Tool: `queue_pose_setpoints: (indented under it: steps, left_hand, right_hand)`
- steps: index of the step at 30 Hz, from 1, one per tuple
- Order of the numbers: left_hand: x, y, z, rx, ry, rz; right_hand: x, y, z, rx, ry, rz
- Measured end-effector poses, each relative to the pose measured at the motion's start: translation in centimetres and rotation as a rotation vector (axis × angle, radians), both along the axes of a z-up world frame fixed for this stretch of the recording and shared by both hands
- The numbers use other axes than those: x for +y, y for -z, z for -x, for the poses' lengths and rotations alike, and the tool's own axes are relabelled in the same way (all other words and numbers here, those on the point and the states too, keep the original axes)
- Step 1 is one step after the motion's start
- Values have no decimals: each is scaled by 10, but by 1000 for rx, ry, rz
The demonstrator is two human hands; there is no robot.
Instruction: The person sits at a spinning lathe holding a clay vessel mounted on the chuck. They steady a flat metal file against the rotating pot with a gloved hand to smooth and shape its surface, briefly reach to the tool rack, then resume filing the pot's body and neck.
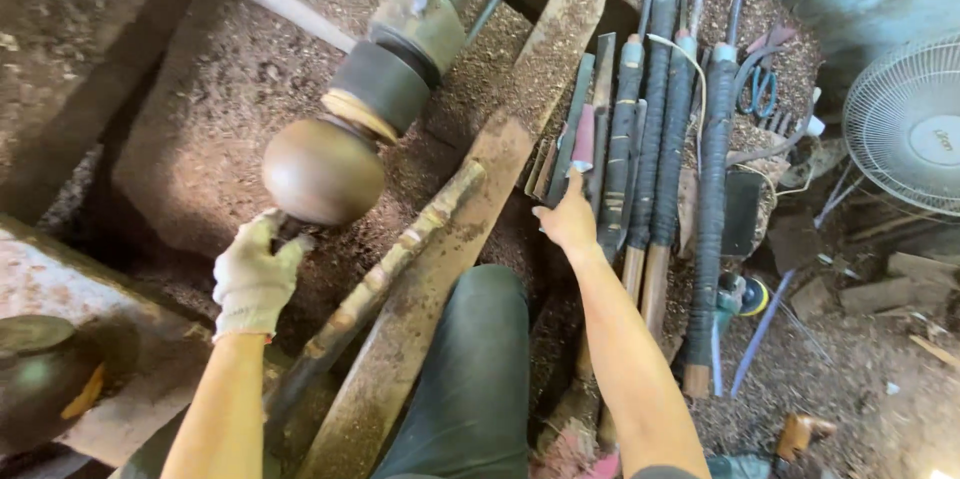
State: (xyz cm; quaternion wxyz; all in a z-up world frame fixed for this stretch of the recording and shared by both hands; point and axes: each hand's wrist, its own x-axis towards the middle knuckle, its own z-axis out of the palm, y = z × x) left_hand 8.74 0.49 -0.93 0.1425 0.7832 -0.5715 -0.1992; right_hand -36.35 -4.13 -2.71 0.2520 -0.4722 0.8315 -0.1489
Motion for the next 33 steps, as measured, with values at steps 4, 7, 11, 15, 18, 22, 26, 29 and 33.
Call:
queue_pose_setpoints:
  steps: [4,7,11,15,18,22,26,29,33]
  left_hand:
    - [-6,-31,10,86,22,20]
    - [4,-35,-1,158,18,40]
    - [19,-49,2,269,-126,17]
    - [55,-37,7,912,-531,-265]
    - [62,-38,16,743,88,-746]
    - [62,-12,27,1057,291,-505]
    - [12,-89,43,966,10,-748]
    - [17,-34,67,987,-185,-638]
    - [18,8,73,1227,-381,-617]
  right_hand:
    - [-15,4,11,-36,-148,-29]
    - [-20,59,81,-585,-58,-74]
    - [32,29,112,-1150,295,-5]
    - [147,-39,39,-716,62,-13]
    - [226,-60,-9,-893,64,-130]
    - [271,-88,-89,-914,376,-396]
    - [263,-92,-130,-941,148,-523]
    - [247,-119,-157,-916,176,-677]
    - [220,-155,-218,-983,323,-724]
